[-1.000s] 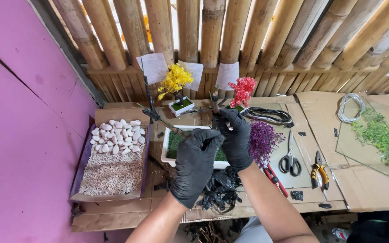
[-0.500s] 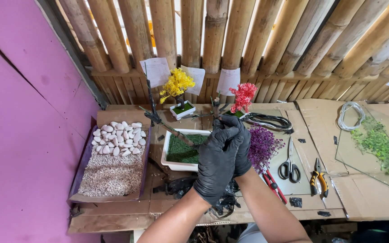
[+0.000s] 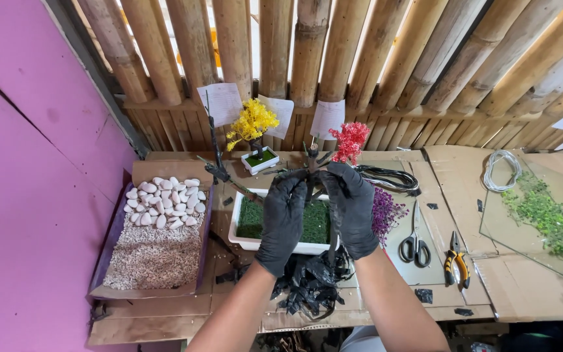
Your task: Wrapping a decorative branch with black material and sealing it using a lighter at a design station.
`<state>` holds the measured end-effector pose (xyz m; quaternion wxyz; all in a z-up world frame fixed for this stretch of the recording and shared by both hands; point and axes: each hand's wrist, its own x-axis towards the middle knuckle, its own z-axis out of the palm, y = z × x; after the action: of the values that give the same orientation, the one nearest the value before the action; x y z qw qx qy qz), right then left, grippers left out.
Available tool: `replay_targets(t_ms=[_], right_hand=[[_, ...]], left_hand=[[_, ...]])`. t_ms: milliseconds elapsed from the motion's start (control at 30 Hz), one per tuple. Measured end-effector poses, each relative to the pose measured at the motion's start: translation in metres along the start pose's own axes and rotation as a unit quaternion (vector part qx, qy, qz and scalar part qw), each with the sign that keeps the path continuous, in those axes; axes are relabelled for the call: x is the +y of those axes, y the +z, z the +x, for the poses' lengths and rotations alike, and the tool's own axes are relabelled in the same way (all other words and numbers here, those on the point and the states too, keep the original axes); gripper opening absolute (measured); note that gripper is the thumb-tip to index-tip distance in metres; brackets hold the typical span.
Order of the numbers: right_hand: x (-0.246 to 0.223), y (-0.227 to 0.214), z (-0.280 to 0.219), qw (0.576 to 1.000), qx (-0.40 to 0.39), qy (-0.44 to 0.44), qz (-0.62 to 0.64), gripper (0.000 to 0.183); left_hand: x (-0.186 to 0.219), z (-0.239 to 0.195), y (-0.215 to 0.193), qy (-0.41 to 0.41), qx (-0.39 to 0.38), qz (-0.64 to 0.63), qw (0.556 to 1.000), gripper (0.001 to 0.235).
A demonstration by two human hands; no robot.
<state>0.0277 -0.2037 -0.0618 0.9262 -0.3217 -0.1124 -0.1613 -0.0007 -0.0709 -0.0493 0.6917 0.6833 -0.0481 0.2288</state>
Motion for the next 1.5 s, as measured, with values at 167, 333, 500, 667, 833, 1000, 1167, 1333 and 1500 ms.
replay_targets(t_ms=[167, 333, 500, 667, 833, 1000, 1167, 1333, 1500], right_hand=[[-0.015, 0.020, -0.001, 0.989, -0.030, -0.047, -0.133, 0.028], [-0.020, 0.029, 0.004, 0.978, -0.044, -0.080, -0.186, 0.026], [-0.009, 0.013, 0.031, 0.965, -0.055, -0.089, -0.241, 0.022], [-0.011, 0.036, 0.040, 0.928, -0.129, -0.111, -0.332, 0.012], [-0.003, 0.039, 0.054, 0.910, -0.195, -0.105, -0.351, 0.013], [-0.017, 0.083, 0.049, 0.957, -0.188, -0.002, -0.223, 0.033], [-0.007, 0.067, 0.078, 0.947, -0.228, 0.104, -0.200, 0.034], [0.002, 0.040, 0.102, 0.941, -0.204, 0.199, -0.182, 0.030], [-0.021, 0.108, 0.071, 0.930, -0.226, 0.266, -0.118, 0.027]], left_hand=[[0.033, 0.017, -0.014, -0.035, -0.141, -0.062, 0.987, 0.034], [0.025, 0.027, -0.015, -0.063, -0.119, -0.119, 0.984, 0.032], [0.003, 0.036, -0.018, -0.073, -0.180, -0.157, 0.968, 0.029], [0.026, 0.031, -0.009, -0.087, -0.042, -0.095, 0.991, 0.031], [0.008, 0.062, -0.034, -0.216, -0.216, -0.189, 0.933, 0.037], [-0.015, 0.069, -0.002, -0.214, -0.153, -0.134, 0.955, 0.038], [-0.003, 0.065, -0.005, -0.126, -0.203, -0.011, 0.971, 0.041], [0.028, 0.066, -0.020, -0.171, -0.240, -0.098, 0.951, 0.043], [0.022, 0.072, -0.015, -0.202, -0.233, -0.122, 0.943, 0.041]])
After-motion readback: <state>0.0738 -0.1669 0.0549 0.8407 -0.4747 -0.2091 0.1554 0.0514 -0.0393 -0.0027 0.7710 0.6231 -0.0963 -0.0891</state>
